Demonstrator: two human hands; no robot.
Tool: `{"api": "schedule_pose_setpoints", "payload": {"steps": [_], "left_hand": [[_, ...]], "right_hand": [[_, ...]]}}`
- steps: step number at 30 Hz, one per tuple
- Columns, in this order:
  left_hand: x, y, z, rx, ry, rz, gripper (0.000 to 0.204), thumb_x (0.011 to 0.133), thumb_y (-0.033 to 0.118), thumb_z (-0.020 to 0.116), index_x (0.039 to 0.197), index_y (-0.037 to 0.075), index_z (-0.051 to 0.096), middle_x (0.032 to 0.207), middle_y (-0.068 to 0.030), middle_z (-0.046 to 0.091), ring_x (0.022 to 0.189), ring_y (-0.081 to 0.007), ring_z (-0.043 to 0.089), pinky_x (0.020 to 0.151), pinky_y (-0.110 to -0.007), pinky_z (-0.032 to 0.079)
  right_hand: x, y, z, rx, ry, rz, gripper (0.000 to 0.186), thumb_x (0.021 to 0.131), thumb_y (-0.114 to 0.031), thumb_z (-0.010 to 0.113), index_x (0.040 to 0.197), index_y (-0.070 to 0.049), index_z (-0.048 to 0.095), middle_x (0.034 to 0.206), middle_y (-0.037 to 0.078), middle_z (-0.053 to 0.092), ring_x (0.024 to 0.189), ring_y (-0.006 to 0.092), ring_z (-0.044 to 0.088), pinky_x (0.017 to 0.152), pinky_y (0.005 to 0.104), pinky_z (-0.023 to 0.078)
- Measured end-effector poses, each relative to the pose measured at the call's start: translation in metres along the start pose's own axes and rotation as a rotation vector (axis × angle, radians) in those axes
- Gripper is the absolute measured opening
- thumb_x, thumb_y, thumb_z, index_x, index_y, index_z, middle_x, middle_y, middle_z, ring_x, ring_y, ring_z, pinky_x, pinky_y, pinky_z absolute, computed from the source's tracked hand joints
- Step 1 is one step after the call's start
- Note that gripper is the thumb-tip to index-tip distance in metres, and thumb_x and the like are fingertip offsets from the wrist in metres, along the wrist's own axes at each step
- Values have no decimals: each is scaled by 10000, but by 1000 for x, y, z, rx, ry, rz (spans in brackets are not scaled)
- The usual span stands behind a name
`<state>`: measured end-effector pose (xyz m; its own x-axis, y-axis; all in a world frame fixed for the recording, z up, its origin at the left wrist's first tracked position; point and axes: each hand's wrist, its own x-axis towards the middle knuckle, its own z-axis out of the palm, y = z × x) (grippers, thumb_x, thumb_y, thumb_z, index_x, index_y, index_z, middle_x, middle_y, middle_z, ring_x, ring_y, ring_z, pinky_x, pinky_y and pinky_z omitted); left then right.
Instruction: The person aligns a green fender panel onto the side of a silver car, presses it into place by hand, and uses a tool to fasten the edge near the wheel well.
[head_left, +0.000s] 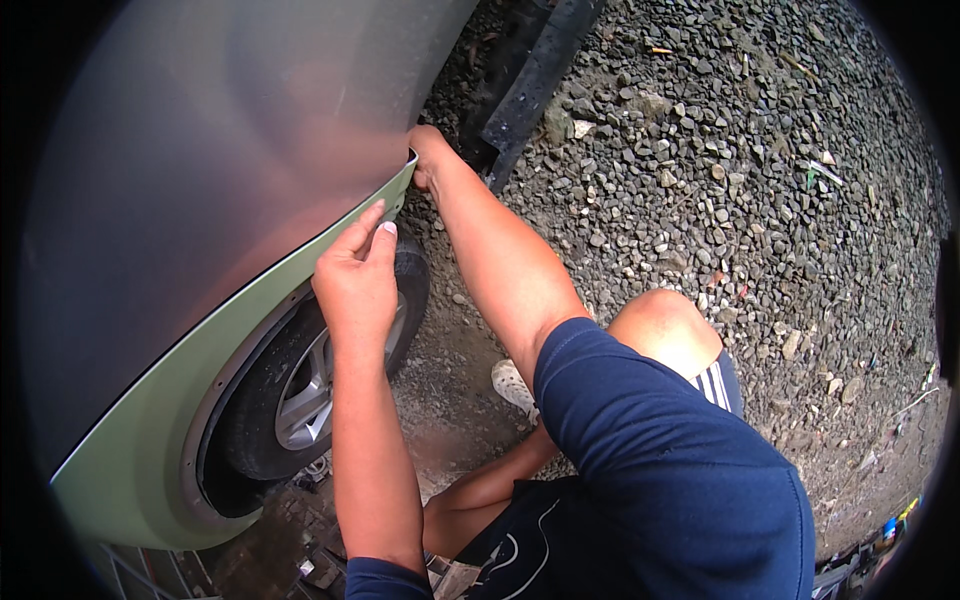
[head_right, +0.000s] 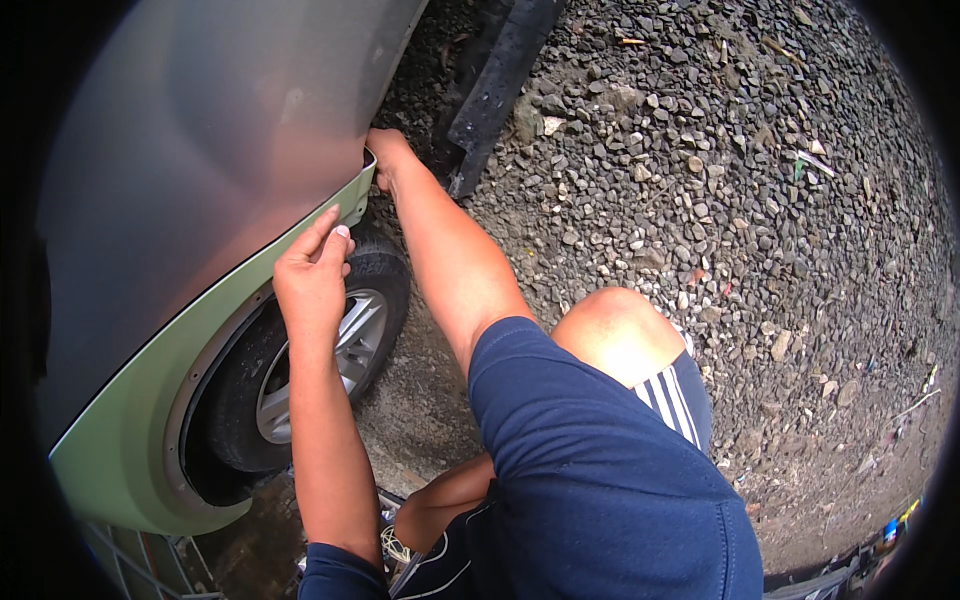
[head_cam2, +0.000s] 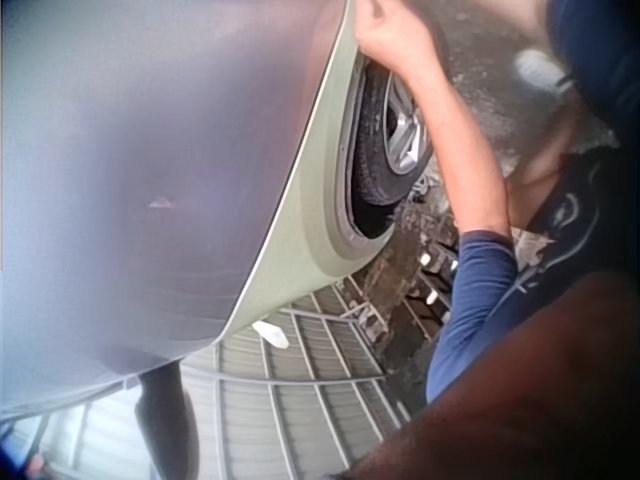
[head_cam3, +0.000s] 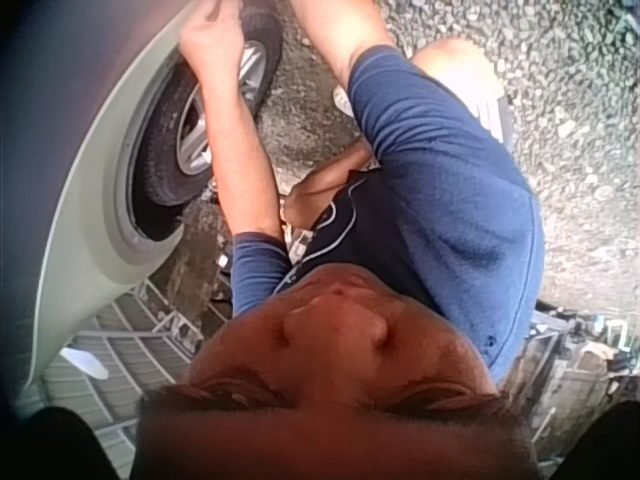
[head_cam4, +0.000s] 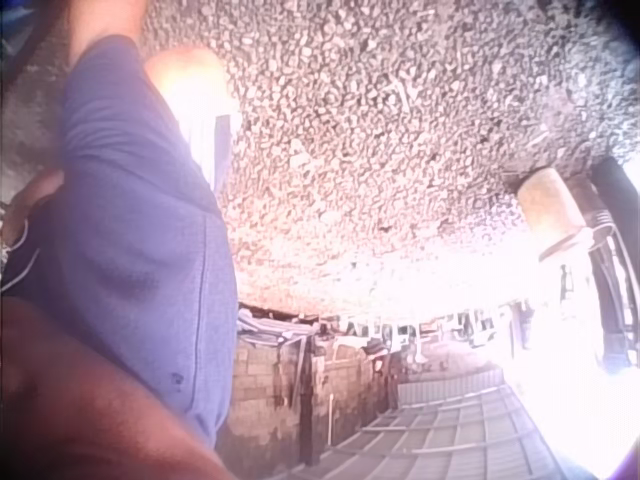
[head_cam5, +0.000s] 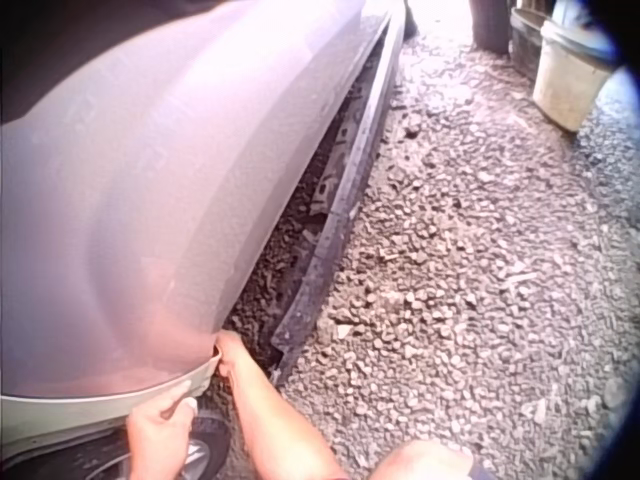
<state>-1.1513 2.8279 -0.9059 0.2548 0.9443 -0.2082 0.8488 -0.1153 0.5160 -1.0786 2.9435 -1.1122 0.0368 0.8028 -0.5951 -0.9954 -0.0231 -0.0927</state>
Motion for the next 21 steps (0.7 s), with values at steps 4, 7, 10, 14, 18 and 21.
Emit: {"api": "schedule_pose_setpoints", "payload": {"steps": [4,7,10,14,18,21], "left_hand": [[-3,9,-1,-18,-10,-47,306,963,40,683,1257,-39,719,1174,-158,763,1061,-163,713,970,-289,530],[-2,-1,-3,19,1,-3,310,972,84,690,1270,9,731,997,-69,741,886,-98,672,782,-255,527],[1,11,1,-10,-20,-1,310,965,60,689,1264,-16,724,1088,-114,751,971,-130,693,874,-271,529],[-4,5,-2,-30,-7,-56,311,960,39,687,1259,-44,715,1176,-157,762,1056,-160,713,964,-286,532],[-3,10,-1,-40,-16,-43,313,961,40,686,1261,-44,714,1171,-157,762,1053,-157,711,961,-285,534],[-1,13,1,-26,-17,-47,312,963,40,685,1262,-42,715,1168,-156,762,1049,-156,710,959,-285,534]], "right_hand": [[6,6,-3,20,-8,-22,306,947,-183,648,1079,82,723,1048,204,742,900,323,728,782,443,553],[15,13,-4,-4,38,-54,294,928,-221,673,953,63,742,912,163,731,715,286,684,602,460,493],[45,8,-17,-136,95,-59,297,906,-244,692,827,40,730,767,113,667,557,232,559,484,456,338],[28,14,-10,-223,87,-32,313,887,-269,709,762,18,719,678,79,608,483,188,452,448,434,219],[30,12,-4,-128,75,-69,306,886,-291,715,790,-1,734,689,81,618,501,183,461,454,419,233],[43,14,-13,-167,73,-86,296,895,-305,703,828,-20,745,696,67,609,518,174,451,459,415,234]]}}
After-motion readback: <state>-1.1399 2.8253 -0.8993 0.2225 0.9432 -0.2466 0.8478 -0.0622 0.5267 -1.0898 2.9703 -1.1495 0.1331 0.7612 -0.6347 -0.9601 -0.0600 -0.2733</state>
